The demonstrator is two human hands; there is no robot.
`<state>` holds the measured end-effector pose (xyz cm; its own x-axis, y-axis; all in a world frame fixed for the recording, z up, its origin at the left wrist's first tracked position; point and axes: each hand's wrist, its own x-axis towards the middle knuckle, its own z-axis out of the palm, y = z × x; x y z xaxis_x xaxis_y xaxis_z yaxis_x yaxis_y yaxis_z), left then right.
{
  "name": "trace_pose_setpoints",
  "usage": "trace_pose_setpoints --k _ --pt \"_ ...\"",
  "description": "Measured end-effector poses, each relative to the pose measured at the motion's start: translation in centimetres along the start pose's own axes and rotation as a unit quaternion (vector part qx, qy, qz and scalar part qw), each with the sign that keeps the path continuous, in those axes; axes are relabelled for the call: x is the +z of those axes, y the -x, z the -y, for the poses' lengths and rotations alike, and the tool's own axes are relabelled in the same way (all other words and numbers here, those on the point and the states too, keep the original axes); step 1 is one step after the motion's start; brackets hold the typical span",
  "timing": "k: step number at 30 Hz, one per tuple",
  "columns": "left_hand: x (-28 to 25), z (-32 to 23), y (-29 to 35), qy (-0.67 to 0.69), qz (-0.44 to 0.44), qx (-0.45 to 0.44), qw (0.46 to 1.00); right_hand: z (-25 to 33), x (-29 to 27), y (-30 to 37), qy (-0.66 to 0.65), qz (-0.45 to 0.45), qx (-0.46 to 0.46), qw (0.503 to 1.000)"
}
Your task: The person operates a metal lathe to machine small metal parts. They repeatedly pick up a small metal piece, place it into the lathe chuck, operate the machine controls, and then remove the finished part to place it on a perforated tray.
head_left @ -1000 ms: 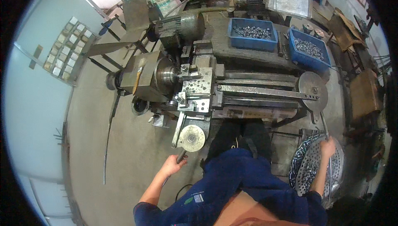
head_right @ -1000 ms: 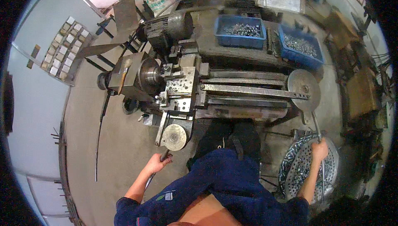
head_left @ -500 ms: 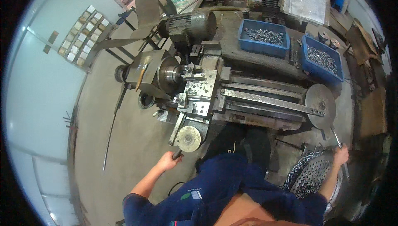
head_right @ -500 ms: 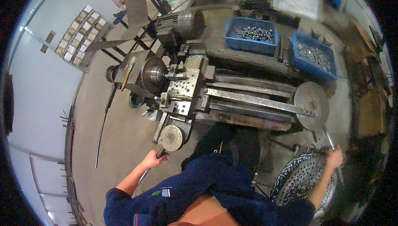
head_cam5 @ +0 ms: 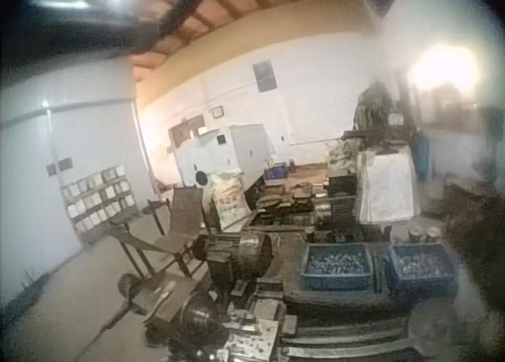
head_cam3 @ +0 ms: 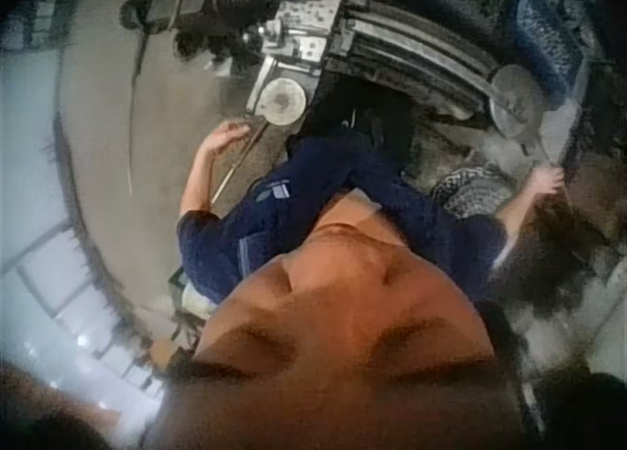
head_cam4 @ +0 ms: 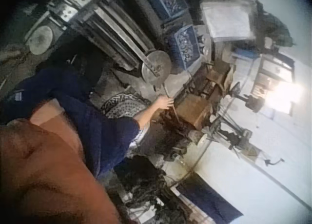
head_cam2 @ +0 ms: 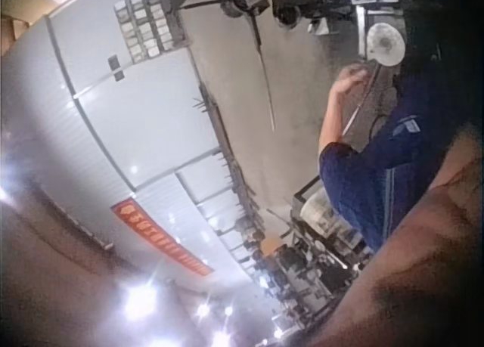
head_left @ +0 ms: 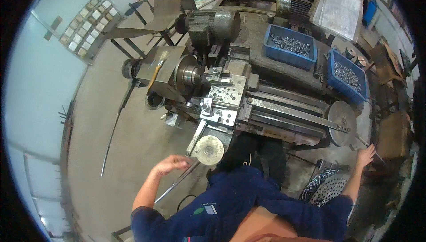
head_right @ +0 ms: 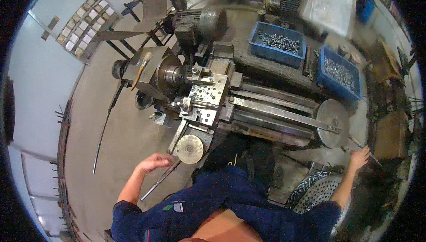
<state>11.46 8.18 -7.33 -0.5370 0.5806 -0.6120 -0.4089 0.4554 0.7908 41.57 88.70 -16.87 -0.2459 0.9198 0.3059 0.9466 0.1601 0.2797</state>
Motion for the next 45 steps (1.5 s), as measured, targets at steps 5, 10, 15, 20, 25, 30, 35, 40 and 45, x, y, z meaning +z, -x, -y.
trace_pose_setpoints --k 5,10,15,20,25,30,35,40,45 --pt "-13.2 6.4 -6.5 -0.100 -0.285 -0.035 0.953 -0.2 0.5 9.9 -0.157 -0.020 -0.051 0.986" --pt "-20.8 6.4 -12.1 -0.500 -0.389 -0.042 0.773 0.8 0.2 17.0 -0.335 0.049 -0.041 0.940" --pt "-21.7 4.6 -15.7 -0.589 -0.312 -0.085 0.741 2.2 -5.0 19.8 -0.382 0.066 -0.066 0.919" --pt "-19.3 7.8 -18.3 -0.497 -0.503 -0.082 0.702 2.5 -6.3 19.6 -0.358 0.071 -0.092 0.927" --pt "-16.2 9.1 -23.6 -0.238 -0.625 -0.029 0.743 6.2 -13.5 19.6 -0.401 0.098 -0.098 0.906" --pt "-20.1 8.6 -17.0 -0.506 -0.414 -0.094 0.751 10.9 -20.2 15.9 -0.444 0.001 -0.233 0.865" --pt "-21.0 8.3 -16.2 -0.407 -0.369 -0.133 0.825 22.0 -33.1 15.3 -0.534 0.070 -0.377 0.754" --pt "-22.3 3.3 -10.0 -0.372 -0.406 -0.003 0.835 35.4 -40.6 19.8 -0.561 -0.045 -0.619 0.547" --pt "-24.0 -4.2 4.9 -0.391 -0.609 0.057 0.688 46.4 -44.3 26.6 -0.448 -0.027 -0.722 0.526"
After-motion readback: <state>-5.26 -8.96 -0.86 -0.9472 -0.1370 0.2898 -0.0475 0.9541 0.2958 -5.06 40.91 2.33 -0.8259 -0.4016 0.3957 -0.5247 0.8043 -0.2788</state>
